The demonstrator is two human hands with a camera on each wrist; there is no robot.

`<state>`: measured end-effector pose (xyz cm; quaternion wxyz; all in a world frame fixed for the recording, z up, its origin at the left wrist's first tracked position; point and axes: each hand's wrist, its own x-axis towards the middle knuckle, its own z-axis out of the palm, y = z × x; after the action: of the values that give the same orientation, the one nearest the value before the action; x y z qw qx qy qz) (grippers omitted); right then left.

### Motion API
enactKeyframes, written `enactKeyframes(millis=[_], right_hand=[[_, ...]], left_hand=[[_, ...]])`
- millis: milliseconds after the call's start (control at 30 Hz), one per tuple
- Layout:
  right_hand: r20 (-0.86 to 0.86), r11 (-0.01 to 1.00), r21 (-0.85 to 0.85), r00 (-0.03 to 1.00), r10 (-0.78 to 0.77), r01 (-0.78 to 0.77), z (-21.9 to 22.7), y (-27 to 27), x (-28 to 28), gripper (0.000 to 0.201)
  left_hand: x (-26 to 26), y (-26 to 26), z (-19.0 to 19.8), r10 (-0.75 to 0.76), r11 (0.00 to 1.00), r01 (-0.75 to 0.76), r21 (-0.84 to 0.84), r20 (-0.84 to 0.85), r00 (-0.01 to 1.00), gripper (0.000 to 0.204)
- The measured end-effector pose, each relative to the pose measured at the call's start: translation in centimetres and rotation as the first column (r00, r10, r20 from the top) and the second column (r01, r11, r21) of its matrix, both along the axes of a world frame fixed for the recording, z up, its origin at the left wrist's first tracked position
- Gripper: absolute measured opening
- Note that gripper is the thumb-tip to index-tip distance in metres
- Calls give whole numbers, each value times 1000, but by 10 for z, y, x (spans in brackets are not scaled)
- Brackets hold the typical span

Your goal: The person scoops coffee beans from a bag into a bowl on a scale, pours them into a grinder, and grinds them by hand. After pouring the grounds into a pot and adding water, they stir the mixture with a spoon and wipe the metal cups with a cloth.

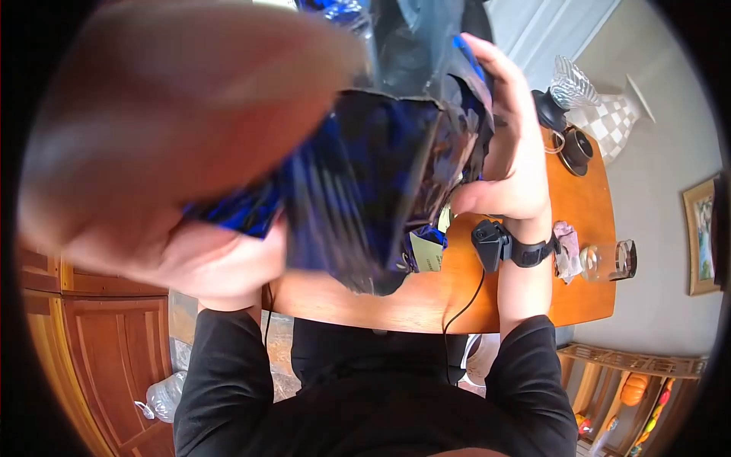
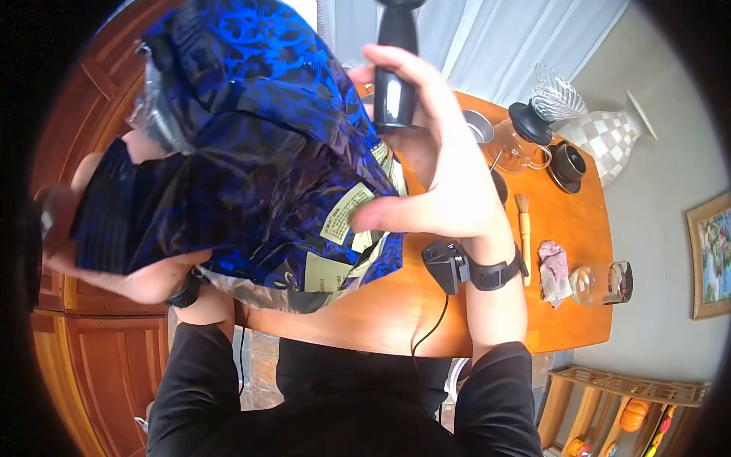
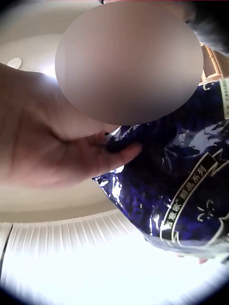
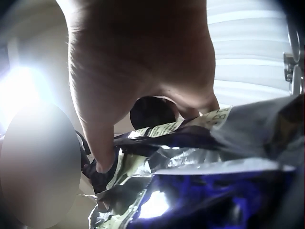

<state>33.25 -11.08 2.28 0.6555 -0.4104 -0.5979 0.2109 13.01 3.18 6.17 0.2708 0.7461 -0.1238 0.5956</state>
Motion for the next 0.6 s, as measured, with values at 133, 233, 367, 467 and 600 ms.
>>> enactKeyframes(millis=[133, 233, 367, 467, 600], right_hand=[[16, 981, 47, 983, 185, -186, -5, 6, 9, 110], [50, 995, 38, 994, 95, -97, 0, 0, 6, 105], [21, 994, 86, 997, -68, 66, 4, -5, -1, 93], [29, 951, 122, 957, -289, 283, 4, -6, 2, 84], [33, 933, 165, 943, -330, 320, 7, -6, 5, 81]], left_hand=[[6, -3, 1, -15, 999, 17, -50, 38, 999, 93], [5, -5, 3, -41, 998, 44, -52, 65, 997, 92], [10, -7, 3, -46, 996, 54, -65, 114, 992, 91], [16, -14, 2, -40, 993, 52, -109, 113, 993, 91], [32, -38, 7, 38, 920, -39, -389, -10, 999, 76]])
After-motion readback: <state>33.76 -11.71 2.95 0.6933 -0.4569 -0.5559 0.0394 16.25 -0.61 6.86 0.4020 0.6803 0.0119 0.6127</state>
